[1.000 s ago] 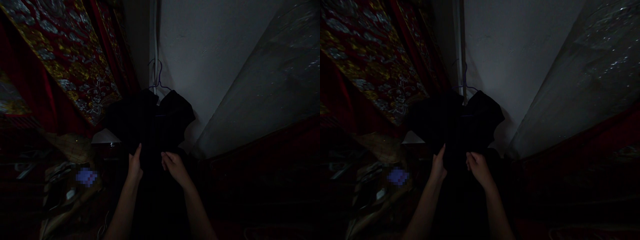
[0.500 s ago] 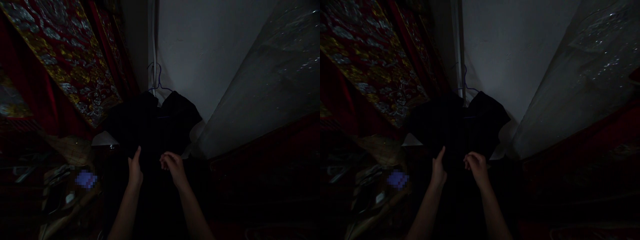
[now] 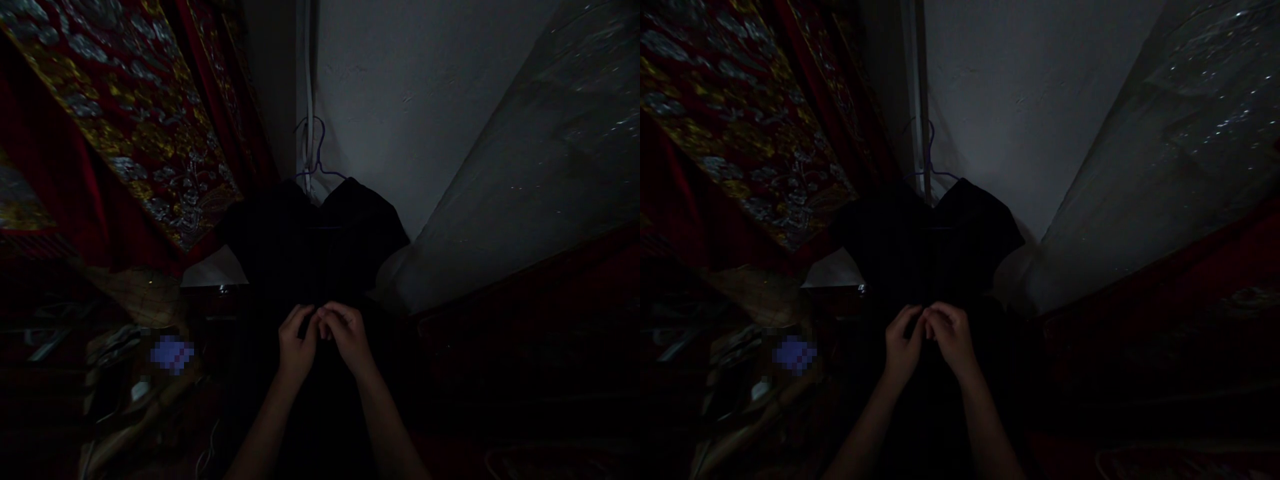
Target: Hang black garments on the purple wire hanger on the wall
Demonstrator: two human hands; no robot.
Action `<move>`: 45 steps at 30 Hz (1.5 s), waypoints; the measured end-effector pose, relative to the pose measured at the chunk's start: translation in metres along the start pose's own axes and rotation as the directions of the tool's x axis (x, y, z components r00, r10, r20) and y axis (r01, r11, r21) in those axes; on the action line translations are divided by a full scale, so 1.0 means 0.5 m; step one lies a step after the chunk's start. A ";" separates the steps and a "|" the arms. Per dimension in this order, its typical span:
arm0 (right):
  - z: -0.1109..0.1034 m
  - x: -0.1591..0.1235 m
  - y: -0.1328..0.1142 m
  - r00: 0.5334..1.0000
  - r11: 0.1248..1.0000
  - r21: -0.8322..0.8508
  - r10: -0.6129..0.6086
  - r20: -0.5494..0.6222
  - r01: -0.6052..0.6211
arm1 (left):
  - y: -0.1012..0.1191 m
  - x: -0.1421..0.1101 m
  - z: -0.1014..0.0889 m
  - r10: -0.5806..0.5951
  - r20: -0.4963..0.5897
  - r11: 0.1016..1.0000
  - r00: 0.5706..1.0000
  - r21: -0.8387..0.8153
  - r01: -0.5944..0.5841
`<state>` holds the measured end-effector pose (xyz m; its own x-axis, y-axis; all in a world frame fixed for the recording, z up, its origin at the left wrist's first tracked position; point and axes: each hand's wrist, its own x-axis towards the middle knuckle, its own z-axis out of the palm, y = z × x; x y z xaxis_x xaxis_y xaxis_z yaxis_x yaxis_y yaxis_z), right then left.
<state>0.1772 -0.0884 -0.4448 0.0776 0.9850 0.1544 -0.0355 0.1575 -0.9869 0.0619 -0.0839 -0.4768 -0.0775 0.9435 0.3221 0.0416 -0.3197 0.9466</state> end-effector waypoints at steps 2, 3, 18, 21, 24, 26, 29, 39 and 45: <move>-0.013 0.008 -0.001 0.992 0.982 -0.153 -0.115 -0.047 0.107 | 0.010 0.007 -0.007 0.052 0.044 0.997 0.998 0.060 -0.055; -0.022 0.017 -0.002 0.981 0.955 -0.239 -0.189 -0.043 0.173 | 0.014 0.009 -0.009 0.075 0.062 0.993 0.995 0.088 -0.080; -0.093 0.363 -0.259 0.532 0.259 -0.662 -0.809 0.249 0.704 | 0.006 0.033 -0.005 -0.012 0.459 0.847 0.888 0.477 -0.235; -0.081 0.339 -0.279 0.541 0.377 -0.618 -0.835 0.096 0.690 | 0.065 0.110 -0.028 -0.141 0.608 0.695 0.781 0.623 -0.360; -0.069 0.316 -0.287 0.648 0.598 -0.465 -0.759 -0.065 0.653 | 0.144 0.197 -0.036 0.022 0.603 0.689 0.797 0.569 -0.450; -0.056 0.305 -0.285 0.778 0.769 -0.292 -0.618 -0.111 0.569 | 0.198 0.251 -0.027 0.286 0.485 0.729 0.827 0.449 -0.516; -0.033 0.291 -0.268 0.905 0.909 -0.086 -0.414 -0.095 0.407 | 0.264 0.320 -0.005 0.588 0.336 0.657 0.736 0.331 -0.677; -0.012 0.298 -0.199 0.812 0.823 -0.181 -0.564 -0.148 0.539 | 0.301 0.380 -0.001 0.657 0.459 0.403 0.598 0.456 -0.793; -0.031 0.301 -0.066 0.928 0.939 -0.108 -0.339 -0.154 0.325 | 0.293 0.453 -0.112 0.729 -0.013 0.582 0.685 0.539 -0.609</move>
<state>0.2055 0.0534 -0.3899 0.2373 0.8499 0.4705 0.0996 0.4605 -0.8821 -0.0056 0.0779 -0.2645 -0.0353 0.4120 0.9105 0.6080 -0.7142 0.3467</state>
